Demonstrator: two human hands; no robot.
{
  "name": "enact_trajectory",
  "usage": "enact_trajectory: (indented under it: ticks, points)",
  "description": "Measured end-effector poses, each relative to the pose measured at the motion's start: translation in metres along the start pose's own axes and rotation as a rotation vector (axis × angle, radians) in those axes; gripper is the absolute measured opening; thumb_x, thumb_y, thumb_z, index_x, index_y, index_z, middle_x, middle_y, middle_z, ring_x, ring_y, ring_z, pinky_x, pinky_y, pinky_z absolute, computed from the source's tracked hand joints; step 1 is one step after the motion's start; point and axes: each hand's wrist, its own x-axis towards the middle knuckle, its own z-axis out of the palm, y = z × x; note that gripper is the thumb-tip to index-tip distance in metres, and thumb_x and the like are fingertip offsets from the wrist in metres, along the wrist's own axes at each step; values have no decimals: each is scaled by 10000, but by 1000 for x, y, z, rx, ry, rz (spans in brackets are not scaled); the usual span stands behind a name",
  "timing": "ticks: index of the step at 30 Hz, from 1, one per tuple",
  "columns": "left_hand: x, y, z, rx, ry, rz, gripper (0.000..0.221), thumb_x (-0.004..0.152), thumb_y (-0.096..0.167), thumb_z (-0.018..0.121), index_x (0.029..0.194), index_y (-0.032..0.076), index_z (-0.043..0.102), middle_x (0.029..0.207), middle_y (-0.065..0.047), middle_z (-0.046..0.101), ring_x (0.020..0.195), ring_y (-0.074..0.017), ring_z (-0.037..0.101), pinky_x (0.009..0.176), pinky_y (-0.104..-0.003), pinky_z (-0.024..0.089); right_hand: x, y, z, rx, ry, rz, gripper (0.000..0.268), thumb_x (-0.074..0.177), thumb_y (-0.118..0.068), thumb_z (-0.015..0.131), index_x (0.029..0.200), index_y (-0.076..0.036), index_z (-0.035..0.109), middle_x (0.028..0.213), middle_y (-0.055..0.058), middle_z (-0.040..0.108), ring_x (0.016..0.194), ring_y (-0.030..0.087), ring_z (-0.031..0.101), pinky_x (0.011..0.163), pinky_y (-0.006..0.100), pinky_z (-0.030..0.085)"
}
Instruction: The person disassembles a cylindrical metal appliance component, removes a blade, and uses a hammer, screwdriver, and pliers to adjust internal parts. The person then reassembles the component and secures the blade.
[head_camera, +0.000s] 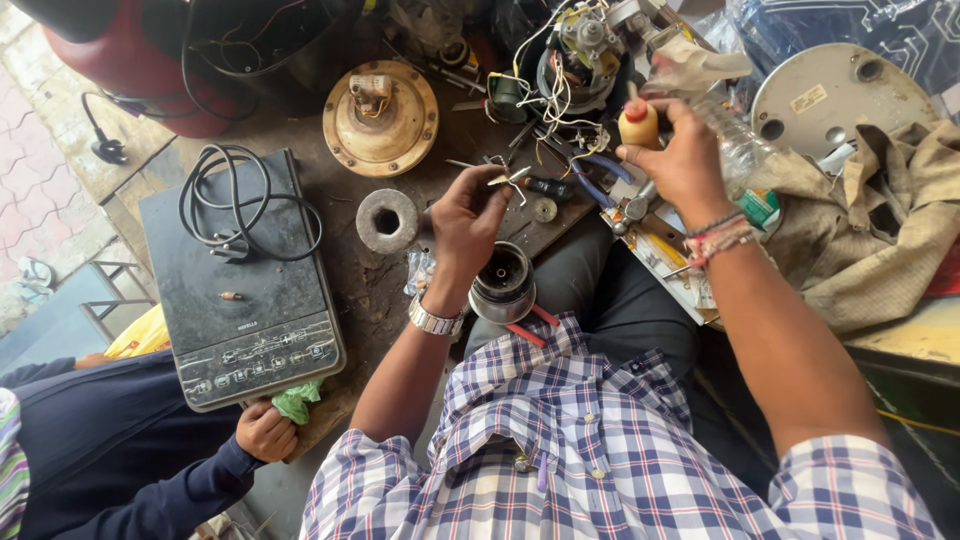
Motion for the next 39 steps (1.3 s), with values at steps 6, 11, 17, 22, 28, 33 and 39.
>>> enact_trajectory:
  ticks: [6,11,17,22,28,33,39]
  points:
    - [-4,9,-3,8,-36,-9,251,944,42,742,1189,10,693,1013,-62,780,867,-79,723,748,-216,592,8,51,44,-125,121,-54,635,805,-72,843,1364,11,552,1268,243,647,1203,412,598,1043,498,468]
    - [-7,24,-9,166,-29,58,243,944,41,737,1182,13,697,1017,-71,780,878,-95,744,762,-234,614,-57,-10,49,-188,242,-236,502,957,-115,782,1391,-8,555,1386,183,604,1336,363,570,1149,504,437]
    - [-7,42,-7,167,-59,120,242,956,30,732,1195,19,698,1056,-86,767,895,-128,739,783,-263,615,-136,-95,89,133,-183,-506,792,736,-323,876,1365,11,529,1333,261,547,1238,432,555,1025,500,460]
    - [-14,70,-16,225,-62,138,234,951,19,730,1183,23,695,1025,-92,762,888,-137,749,783,-268,608,-130,-82,97,306,-126,-325,690,791,-306,855,1370,-85,552,1367,216,542,1245,392,579,1029,455,510]
    - [-32,96,-14,320,-147,274,266,897,13,747,1157,37,693,1000,-121,733,848,-216,738,750,-305,590,-99,-21,58,1614,-162,651,462,980,-401,595,1317,-86,606,1270,124,671,1154,286,678,974,462,578]
    - [-32,100,17,536,-325,527,279,837,8,705,1112,46,672,950,-146,685,871,-334,682,754,-429,565,-99,-6,47,1725,-173,752,465,1000,-457,545,1293,-106,633,1263,76,695,1169,237,685,988,425,596]
    - [-27,79,40,751,-340,504,195,798,41,676,991,44,648,842,-146,651,824,-334,669,733,-461,539,-104,-11,56,1769,-173,734,413,1044,-418,561,1300,-101,629,1232,69,701,1138,209,690,973,402,591]
